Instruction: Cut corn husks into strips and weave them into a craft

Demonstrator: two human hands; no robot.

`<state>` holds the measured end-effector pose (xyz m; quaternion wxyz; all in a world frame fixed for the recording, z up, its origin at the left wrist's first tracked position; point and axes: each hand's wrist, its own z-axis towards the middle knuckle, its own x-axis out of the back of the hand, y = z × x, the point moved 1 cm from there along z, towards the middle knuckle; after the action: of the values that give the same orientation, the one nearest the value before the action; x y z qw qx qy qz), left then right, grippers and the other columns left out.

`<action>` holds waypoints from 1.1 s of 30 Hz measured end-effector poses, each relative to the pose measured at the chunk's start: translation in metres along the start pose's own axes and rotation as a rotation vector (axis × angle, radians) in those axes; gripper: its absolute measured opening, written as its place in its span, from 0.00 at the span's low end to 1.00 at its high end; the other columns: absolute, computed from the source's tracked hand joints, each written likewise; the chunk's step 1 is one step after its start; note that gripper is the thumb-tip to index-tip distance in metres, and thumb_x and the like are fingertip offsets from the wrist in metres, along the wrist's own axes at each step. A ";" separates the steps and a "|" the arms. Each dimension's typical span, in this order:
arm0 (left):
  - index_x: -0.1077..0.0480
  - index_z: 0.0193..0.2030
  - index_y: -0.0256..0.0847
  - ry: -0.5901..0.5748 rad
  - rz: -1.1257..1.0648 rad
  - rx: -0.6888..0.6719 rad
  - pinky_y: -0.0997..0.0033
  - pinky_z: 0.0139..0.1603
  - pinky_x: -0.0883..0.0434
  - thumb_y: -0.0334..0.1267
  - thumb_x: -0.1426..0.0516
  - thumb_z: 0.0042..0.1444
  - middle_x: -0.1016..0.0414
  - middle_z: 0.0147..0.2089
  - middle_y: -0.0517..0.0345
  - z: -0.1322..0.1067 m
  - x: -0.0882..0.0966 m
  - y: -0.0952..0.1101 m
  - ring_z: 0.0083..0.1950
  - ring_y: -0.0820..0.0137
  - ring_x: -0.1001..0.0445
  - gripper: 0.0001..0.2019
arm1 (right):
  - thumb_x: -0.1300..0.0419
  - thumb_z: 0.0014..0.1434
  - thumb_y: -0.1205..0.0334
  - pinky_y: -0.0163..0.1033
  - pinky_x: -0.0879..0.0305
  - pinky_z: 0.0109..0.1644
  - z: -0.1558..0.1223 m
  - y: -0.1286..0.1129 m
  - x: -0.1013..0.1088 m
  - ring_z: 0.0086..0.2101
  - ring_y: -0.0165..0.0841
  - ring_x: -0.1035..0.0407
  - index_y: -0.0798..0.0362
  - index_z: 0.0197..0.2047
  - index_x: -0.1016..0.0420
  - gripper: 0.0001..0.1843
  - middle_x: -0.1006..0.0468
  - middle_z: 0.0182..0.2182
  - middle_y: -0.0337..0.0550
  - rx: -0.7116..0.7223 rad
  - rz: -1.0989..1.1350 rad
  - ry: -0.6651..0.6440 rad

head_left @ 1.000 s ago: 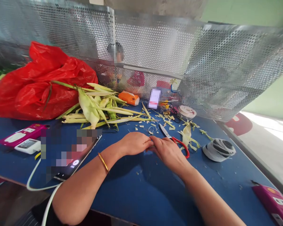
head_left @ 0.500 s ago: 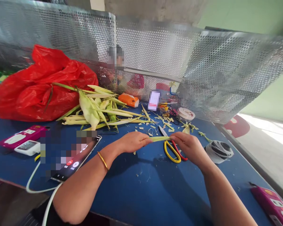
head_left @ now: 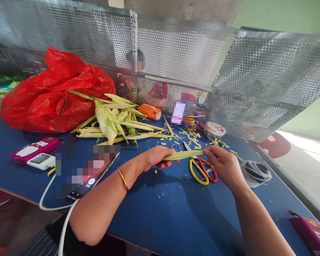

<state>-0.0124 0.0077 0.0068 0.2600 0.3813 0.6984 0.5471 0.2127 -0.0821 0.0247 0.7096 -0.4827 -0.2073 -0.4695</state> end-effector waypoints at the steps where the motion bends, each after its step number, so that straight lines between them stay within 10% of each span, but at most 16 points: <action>1: 0.26 0.37 0.34 0.014 -0.014 -0.001 0.73 0.23 0.47 0.60 0.50 0.58 0.35 0.24 0.62 0.001 0.001 -0.001 0.20 0.78 0.43 0.27 | 0.46 0.60 0.52 0.34 0.42 0.27 0.000 0.001 0.001 0.22 0.31 0.38 0.50 0.29 0.27 0.14 0.29 0.19 0.37 -0.003 -0.010 0.008; 13: 0.33 0.32 0.38 0.053 0.071 -0.045 0.75 0.23 0.50 0.60 0.40 0.48 0.46 0.22 0.70 0.003 -0.001 -0.003 0.21 0.80 0.51 0.24 | 0.48 0.61 0.53 0.35 0.41 0.30 0.001 0.006 0.002 0.25 0.32 0.34 0.50 0.30 0.27 0.15 0.26 0.23 0.39 0.009 -0.068 0.006; 21: 0.35 0.27 0.38 0.245 0.233 -0.155 0.74 0.26 0.45 0.57 0.41 0.50 0.40 0.19 0.67 0.005 0.018 -0.003 0.23 0.77 0.43 0.21 | 0.48 0.62 0.50 0.34 0.42 0.27 -0.001 -0.001 -0.001 0.22 0.31 0.37 0.50 0.30 0.27 0.17 0.29 0.20 0.37 -0.019 0.047 -0.113; 30: 0.32 0.26 0.36 0.119 0.005 -0.065 0.73 0.32 0.36 0.56 0.33 0.40 0.34 0.23 0.65 0.004 0.035 -0.006 0.25 0.77 0.35 0.24 | 0.46 0.60 0.46 0.34 0.44 0.24 -0.002 -0.002 -0.002 0.19 0.29 0.40 0.51 0.27 0.29 0.19 0.32 0.16 0.35 -0.139 0.292 -0.178; 33: 0.27 0.33 0.35 0.240 0.139 -0.132 0.70 0.37 0.32 0.59 0.38 0.48 0.27 0.30 0.58 0.006 0.033 -0.005 0.32 0.72 0.29 0.24 | 0.47 0.61 0.47 0.34 0.46 0.24 -0.003 -0.004 -0.007 0.19 0.29 0.41 0.51 0.27 0.30 0.18 0.33 0.16 0.34 -0.142 0.205 -0.152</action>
<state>-0.0281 0.0378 0.0026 0.1607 0.3424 0.6589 0.6503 0.2057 -0.0816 0.0202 0.7003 -0.5843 -0.1762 -0.3702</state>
